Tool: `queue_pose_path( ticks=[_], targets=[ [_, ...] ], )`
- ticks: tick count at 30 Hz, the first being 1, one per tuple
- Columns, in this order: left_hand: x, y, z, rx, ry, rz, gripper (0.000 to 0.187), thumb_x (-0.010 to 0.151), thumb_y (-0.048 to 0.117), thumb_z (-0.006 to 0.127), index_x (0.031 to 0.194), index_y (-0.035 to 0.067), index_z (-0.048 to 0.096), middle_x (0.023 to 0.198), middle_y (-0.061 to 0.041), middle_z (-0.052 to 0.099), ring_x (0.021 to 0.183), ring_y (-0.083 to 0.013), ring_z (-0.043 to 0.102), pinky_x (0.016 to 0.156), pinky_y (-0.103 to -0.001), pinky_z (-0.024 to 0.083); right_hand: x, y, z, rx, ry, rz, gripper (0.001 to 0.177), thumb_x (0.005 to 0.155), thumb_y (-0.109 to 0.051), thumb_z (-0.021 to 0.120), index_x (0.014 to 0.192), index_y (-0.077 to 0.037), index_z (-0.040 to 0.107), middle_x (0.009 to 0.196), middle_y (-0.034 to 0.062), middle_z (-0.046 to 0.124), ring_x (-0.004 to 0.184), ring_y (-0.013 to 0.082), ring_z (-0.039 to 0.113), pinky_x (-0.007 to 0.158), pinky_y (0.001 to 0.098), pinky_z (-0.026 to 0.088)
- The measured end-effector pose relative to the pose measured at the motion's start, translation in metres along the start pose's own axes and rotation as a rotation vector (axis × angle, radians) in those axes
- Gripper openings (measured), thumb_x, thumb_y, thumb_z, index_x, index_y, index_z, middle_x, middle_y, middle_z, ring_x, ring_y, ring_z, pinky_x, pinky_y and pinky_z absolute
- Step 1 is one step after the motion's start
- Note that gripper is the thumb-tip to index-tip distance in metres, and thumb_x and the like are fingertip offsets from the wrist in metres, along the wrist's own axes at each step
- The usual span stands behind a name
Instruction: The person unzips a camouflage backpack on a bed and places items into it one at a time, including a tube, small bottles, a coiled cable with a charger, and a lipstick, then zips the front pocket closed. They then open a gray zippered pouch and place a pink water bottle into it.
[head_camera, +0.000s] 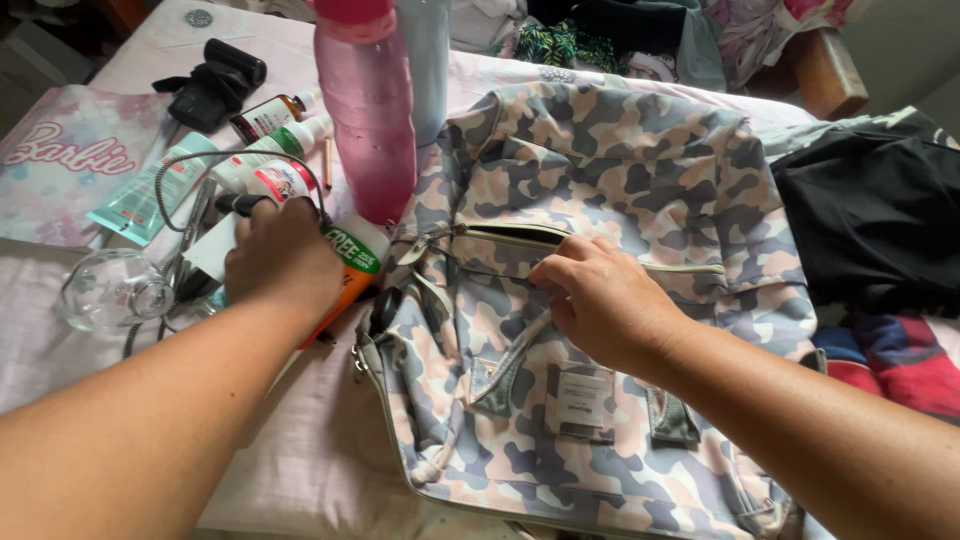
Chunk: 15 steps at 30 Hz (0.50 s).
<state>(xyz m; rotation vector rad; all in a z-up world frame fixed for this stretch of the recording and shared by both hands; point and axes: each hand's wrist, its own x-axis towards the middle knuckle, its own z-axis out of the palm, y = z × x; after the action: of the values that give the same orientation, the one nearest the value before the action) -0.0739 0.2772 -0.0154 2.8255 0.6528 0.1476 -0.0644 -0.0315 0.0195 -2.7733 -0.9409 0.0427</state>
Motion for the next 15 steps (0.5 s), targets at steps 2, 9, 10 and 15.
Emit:
queue_pose_path(
  ticks=[2,9,10,15],
  targets=[
    [0.002,-0.005,-0.003,0.007,-0.053,-0.06,0.033,0.093,0.02,0.055,0.124,0.01,0.061,0.135,-0.016,0.054,0.13,-0.0365,0.049,0.101,-0.053,0.044,0.006,-0.007,-0.001,0.023,0.012,-0.019,0.032,0.079,-0.008,0.069,0.11,-0.011,0.073,0.113,0.0109,0.065,0.11,0.0345,0.057,0.095,0.047,0.047],
    [0.006,-0.011,-0.028,-0.021,-0.299,-0.218,0.037,0.101,0.026,0.054,0.138,0.026,0.058,0.146,-0.02,0.047,0.133,-0.0466,0.048,0.11,-0.052,0.043,0.028,-0.031,-0.007,0.06,-0.008,-0.019,0.034,0.079,-0.008,0.069,0.112,-0.012,0.073,0.113,0.0098,0.065,0.112,0.0337,0.056,0.096,0.0461,0.046],
    [0.007,-0.012,-0.029,-0.009,-0.301,-0.195,0.037,0.1,0.025,0.055,0.138,0.025,0.058,0.146,-0.021,0.046,0.132,-0.0478,0.048,0.109,-0.053,0.044,0.03,-0.033,-0.007,0.065,-0.01,-0.018,0.033,0.08,-0.008,0.068,0.113,-0.012,0.073,0.114,0.0101,0.065,0.112,0.0335,0.056,0.096,0.0457,0.046],
    [0.015,-0.021,-0.029,0.037,-0.309,-0.086,0.046,0.094,0.016,0.06,0.139,0.017,0.053,0.144,-0.029,0.044,0.126,-0.0539,0.051,0.104,-0.056,0.047,0.036,-0.042,-0.008,0.089,-0.024,-0.006,0.034,0.08,-0.006,0.067,0.114,-0.011,0.073,0.115,0.0114,0.064,0.112,0.0333,0.057,0.097,0.0435,0.048]
  ],
)
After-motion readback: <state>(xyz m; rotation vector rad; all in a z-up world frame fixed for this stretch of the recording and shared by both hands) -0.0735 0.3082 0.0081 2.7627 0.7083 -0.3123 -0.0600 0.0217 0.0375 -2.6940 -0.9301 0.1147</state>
